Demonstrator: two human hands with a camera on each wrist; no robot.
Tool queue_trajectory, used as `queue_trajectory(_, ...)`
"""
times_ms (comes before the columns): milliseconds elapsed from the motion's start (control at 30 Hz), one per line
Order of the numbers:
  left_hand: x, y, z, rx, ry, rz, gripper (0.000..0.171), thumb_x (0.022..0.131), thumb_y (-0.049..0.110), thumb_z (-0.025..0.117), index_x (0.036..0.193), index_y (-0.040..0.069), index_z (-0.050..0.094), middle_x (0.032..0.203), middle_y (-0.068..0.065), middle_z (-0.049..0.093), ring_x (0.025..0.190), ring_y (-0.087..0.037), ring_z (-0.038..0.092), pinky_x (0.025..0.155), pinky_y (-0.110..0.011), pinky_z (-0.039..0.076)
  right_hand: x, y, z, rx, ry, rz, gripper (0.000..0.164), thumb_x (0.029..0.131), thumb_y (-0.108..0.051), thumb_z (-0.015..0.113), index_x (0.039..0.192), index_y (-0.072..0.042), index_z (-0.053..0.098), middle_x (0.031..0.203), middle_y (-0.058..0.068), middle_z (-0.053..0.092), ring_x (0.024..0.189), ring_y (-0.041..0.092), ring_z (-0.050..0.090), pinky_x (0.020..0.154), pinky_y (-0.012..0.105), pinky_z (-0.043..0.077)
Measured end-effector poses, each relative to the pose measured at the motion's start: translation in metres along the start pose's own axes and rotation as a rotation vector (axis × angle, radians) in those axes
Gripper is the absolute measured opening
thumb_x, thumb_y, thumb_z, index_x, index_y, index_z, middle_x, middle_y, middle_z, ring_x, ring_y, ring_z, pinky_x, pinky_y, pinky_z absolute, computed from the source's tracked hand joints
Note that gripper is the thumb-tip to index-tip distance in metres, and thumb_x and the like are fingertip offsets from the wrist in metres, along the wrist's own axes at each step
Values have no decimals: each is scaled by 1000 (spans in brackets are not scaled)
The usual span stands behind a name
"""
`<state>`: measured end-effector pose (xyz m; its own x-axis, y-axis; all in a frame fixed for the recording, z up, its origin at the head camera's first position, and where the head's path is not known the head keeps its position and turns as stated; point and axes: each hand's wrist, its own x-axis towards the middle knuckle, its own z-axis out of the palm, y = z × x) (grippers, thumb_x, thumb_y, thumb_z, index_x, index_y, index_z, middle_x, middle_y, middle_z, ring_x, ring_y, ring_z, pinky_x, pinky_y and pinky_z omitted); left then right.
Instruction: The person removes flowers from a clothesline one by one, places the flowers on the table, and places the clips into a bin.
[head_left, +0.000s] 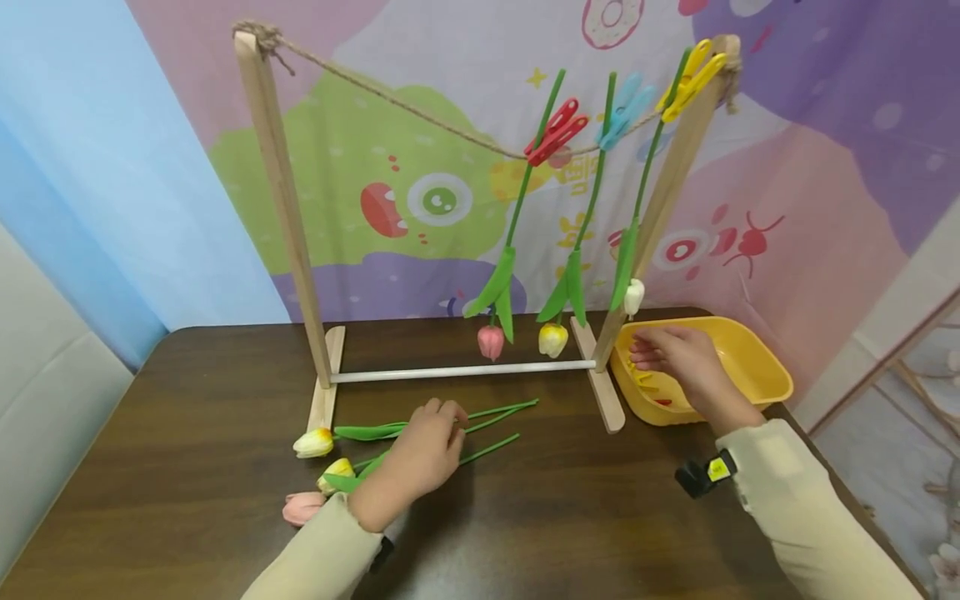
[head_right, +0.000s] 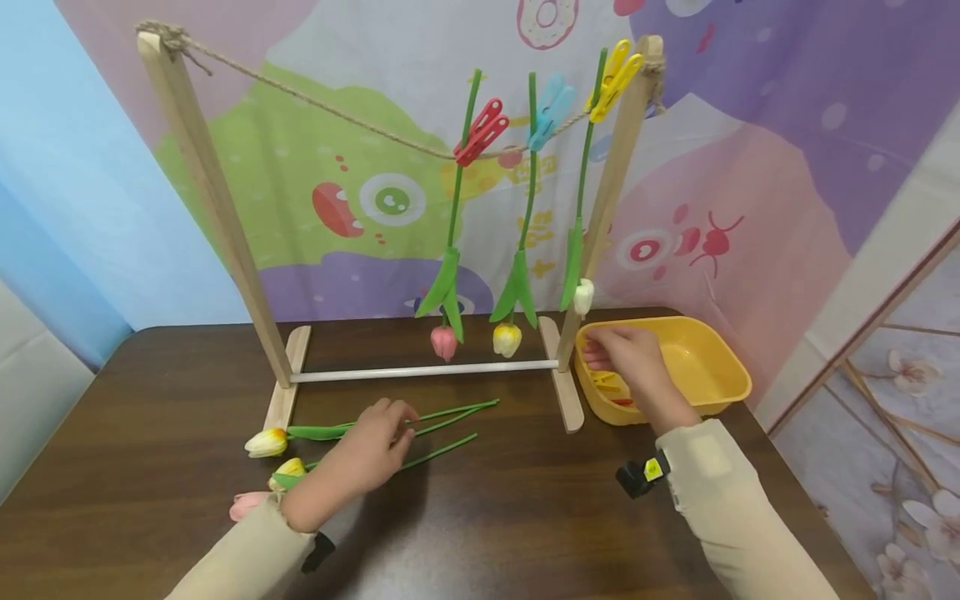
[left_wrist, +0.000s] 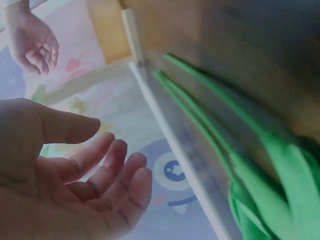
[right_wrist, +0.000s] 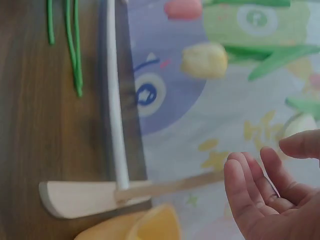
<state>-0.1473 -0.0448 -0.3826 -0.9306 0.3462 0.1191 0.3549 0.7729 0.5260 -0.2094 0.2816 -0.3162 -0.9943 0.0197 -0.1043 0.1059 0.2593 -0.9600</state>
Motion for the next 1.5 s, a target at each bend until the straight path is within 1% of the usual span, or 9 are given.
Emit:
queue_trajectory(200,1,5,-14,-99,13,-15,14,91,8,56,102,0,59,86,-8,54,80,-21,52,71,-35,44,-10,-18,13,11,-29,-49,34,95,-22,52,108,10,53,75,-11,66,72,4,65,70,19,54)
queue_trajectory(367,2,8,-23,-162,23,-49,17,92,13,56,105,4,59,94,-8,57,90,-23,57,78,-38,48,-17,-30,24,-7,-39,-66,40,95,-23,52,111,13,51,75,-9,66,72,6,65,71,20,54)
queue_trajectory(433,3,9,-27,-178,41,-52,17,92,14,56,106,4,59,95,-7,58,90,-22,57,79,-37,48,-19,-34,27,-19,-48,-82,39,95,-24,53,110,12,53,75,-9,66,72,7,65,71,20,54)
queue_trajectory(533,6,9,-33,-195,84,-43,16,91,14,57,104,5,60,92,-5,57,85,-18,55,77,-34,47,-21,-42,31,-7,-54,-116,36,94,-26,55,106,7,56,77,-8,67,73,8,65,72,21,54)
queue_trajectory(667,9,9,-43,-228,152,-28,17,91,16,56,104,5,60,90,-5,56,81,-16,52,75,-32,45,-23,-55,36,53,-57,-160,30,92,-28,60,102,0,60,80,-5,69,73,9,66,73,21,54)
queue_trajectory(933,16,15,-59,-385,265,-5,19,93,17,54,109,5,57,100,-7,56,90,-18,55,78,-34,49,-25,-84,50,199,-62,-239,17,90,-21,62,97,-6,63,79,-2,70,71,9,68,72,23,55)
queue_trajectory(1133,25,25,-68,-447,359,19,17,93,16,54,107,6,57,99,-7,56,85,-17,52,75,-31,43,-24,-103,57,272,-40,-316,7,91,-16,61,92,-11,67,79,-2,71,70,11,68,73,22,55)
queue_trajectory(1333,35,33,-76,-512,375,23,18,94,17,53,107,5,57,101,-8,56,88,-19,52,77,-30,41,-22,-123,61,386,-34,-413,8,90,-10,61,90,-9,69,78,1,71,69,12,68,72,23,55)
queue_trajectory(1500,43,38,-81,-554,390,26,19,94,17,52,107,5,57,103,-8,56,93,-20,54,80,-30,43,-20,-139,66,418,-18,-461,10,91,-7,58,91,-8,68,77,2,70,70,13,68,72,24,55)
